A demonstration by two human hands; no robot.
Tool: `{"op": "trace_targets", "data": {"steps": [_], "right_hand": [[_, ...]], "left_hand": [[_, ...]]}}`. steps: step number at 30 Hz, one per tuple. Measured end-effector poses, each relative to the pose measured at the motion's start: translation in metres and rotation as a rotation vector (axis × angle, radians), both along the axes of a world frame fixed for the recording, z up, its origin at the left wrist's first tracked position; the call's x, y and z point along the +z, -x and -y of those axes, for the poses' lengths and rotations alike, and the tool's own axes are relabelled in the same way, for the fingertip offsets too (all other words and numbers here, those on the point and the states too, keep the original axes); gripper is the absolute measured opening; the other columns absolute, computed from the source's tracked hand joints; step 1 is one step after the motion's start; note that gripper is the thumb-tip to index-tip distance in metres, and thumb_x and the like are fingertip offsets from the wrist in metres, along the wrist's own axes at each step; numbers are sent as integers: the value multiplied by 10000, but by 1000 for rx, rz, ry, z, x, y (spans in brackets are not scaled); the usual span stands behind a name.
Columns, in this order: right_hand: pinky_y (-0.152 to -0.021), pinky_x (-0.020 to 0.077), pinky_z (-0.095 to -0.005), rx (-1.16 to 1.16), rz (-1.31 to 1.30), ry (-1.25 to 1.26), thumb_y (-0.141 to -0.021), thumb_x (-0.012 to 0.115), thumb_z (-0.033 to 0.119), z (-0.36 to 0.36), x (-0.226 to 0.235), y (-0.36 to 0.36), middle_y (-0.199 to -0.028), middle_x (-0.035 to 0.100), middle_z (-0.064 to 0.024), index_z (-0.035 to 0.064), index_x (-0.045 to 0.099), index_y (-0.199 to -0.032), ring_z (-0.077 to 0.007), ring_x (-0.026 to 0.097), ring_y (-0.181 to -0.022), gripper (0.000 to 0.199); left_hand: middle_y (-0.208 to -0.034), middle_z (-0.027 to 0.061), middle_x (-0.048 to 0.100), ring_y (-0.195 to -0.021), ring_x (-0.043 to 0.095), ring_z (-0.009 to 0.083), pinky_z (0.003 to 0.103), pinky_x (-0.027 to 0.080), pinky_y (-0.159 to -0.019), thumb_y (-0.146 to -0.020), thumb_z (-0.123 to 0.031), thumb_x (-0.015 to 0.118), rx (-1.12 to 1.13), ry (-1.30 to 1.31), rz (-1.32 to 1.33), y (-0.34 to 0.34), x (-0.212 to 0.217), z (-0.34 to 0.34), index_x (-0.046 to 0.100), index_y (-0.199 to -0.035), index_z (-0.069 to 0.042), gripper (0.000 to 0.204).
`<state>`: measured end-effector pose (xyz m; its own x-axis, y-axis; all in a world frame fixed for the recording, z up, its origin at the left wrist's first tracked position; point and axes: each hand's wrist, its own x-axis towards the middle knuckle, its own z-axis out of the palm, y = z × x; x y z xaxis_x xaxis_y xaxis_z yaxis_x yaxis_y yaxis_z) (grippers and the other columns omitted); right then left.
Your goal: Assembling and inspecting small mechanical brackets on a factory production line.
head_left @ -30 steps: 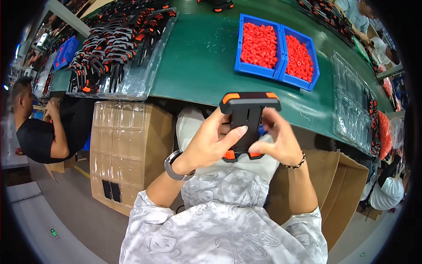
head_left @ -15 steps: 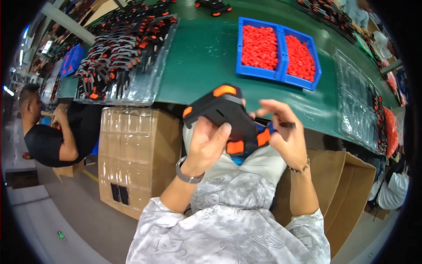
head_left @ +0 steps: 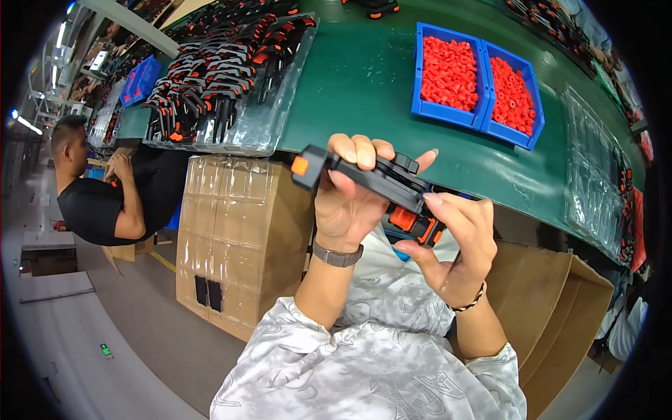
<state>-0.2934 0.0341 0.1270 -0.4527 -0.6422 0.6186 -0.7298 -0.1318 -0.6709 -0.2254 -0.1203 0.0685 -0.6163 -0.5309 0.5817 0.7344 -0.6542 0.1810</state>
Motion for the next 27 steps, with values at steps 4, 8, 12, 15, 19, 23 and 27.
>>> {"op": "trace_targets", "data": {"steps": [4,8,12,15,19,23,27], "right_hand": [[-654,463,-282,-8,237,-112,-803,824,191,-2,4,4,-910,691,-57,46,679,-1180,-176,571,-762,429],[-618,416,-250,225,1691,-4,-975,642,242,-4,-6,31,-955,690,-99,13,654,-1170,-147,543,-703,301],[-601,424,-243,373,1924,85,-1033,544,293,-4,-23,36,-959,693,-99,-4,645,-1172,-149,565,-678,343],[-603,441,-238,474,2001,119,-1045,527,295,-5,-30,40,-978,700,-102,-9,639,-1185,-145,595,-690,353],[-643,488,-250,455,1882,82,-1032,552,269,-5,-14,50,-1011,708,-113,-11,628,-1211,-151,650,-780,340],[-719,468,-213,235,956,-109,-995,591,214,13,22,114,-1017,668,-58,-25,619,-1212,-100,600,-852,324],[-662,465,-262,-140,82,-264,-943,672,223,56,82,204,-889,657,-49,33,641,-1160,-133,566,-756,290]], "left_hand": [[-1157,98,642,-1237,570,287,559,402,-1131,-950,-198,699,87,-64,309,-13,26,-10,565,-1295,-99,383],[-1284,136,627,-1190,609,286,519,446,-1097,-989,-234,642,183,225,746,-17,50,-18,503,-1397,-66,462],[-1300,156,616,-1136,618,231,364,483,-1021,-981,-179,644,246,285,836,-13,54,-21,440,-1456,-3,546],[-1293,171,619,-1107,630,226,324,502,-988,-992,-174,619,299,321,876,-9,54,-21,435,-1455,23,536],[-1256,196,638,-1074,658,265,356,522,-964,-1036,-217,544,391,369,887,2,50,-19,482,-1396,37,445],[-1094,136,686,-976,659,196,290,521,-888,-1035,-210,552,687,348,934,18,3,15,578,-1317,24,368],[-955,118,702,-845,665,190,301,534,-792,-1042,-212,524,936,412,1061,39,-26,30,654,-1156,14,285]]}}
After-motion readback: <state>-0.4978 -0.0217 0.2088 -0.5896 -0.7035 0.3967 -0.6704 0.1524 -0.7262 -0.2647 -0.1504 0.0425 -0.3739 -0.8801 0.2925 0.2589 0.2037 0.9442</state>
